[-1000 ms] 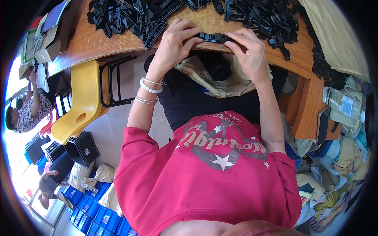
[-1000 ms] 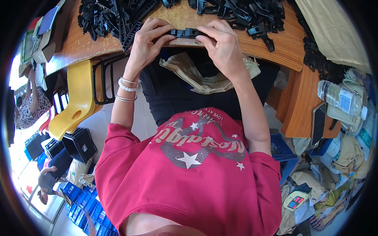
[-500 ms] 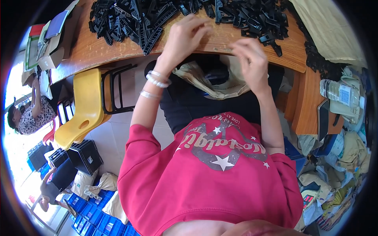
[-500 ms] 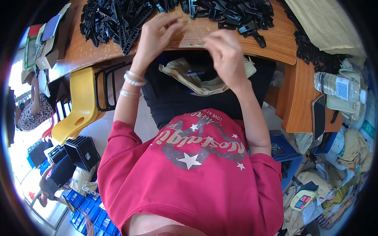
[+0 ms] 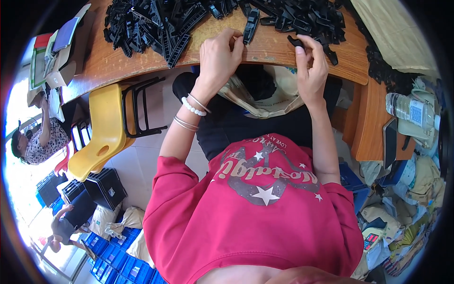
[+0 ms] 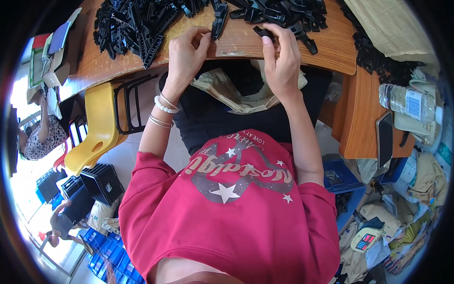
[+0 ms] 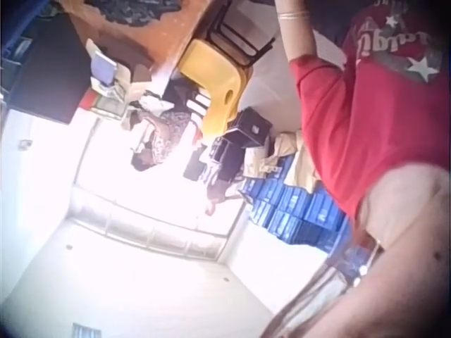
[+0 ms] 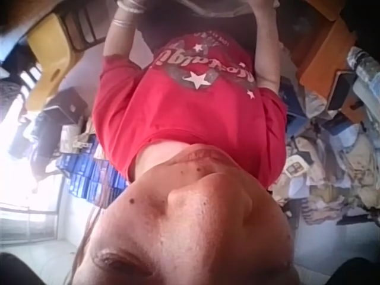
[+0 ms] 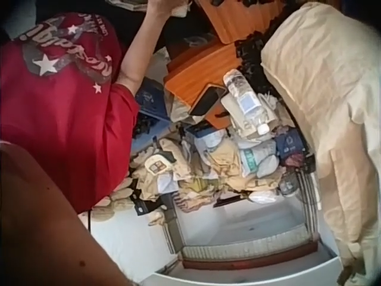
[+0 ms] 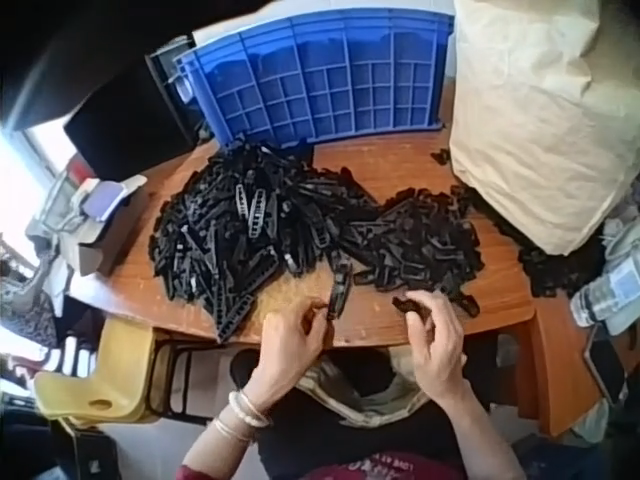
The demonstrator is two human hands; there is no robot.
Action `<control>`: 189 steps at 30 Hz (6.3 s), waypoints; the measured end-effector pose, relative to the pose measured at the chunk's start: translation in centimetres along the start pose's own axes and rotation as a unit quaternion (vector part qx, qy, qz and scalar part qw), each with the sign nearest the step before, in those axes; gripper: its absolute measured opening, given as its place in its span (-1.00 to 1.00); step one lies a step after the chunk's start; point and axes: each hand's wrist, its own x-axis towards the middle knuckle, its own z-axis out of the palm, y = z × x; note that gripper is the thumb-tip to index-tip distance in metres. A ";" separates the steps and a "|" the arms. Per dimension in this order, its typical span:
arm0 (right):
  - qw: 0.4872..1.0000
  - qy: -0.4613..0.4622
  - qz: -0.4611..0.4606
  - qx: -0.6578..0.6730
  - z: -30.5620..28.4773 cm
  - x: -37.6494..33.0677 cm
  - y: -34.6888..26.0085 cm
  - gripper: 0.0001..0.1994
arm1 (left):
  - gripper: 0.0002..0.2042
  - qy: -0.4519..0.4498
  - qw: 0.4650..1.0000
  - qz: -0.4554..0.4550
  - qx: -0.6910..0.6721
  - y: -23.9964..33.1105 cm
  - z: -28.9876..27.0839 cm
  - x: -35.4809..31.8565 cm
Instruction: The recorder is manually assembling small black plastic components at a workbench in a manufacturing setting.
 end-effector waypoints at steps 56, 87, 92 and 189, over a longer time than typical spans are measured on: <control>0.983 0.053 0.081 -0.153 -6.7 -0.4 3.4 -0.83 | -0.79 0.070 0.949 0.106 0.288 -1.3 -4.6 -1.9; 0.988 -0.141 0.013 0.055 -1.5 0.3 0.4 -0.75 | -0.77 -0.035 0.972 0.205 -0.109 0.7 1.5 -0.1; 0.988 -0.130 0.044 0.073 -1.0 0.0 0.0 -0.79 | -0.77 -0.052 0.972 0.204 -0.102 0.5 1.3 -0.1; 0.941 -0.159 -0.212 -0.211 -0.6 4.7 0.3 -0.79 | -0.75 -0.045 0.950 0.300 0.071 0.4 -1.5 1.8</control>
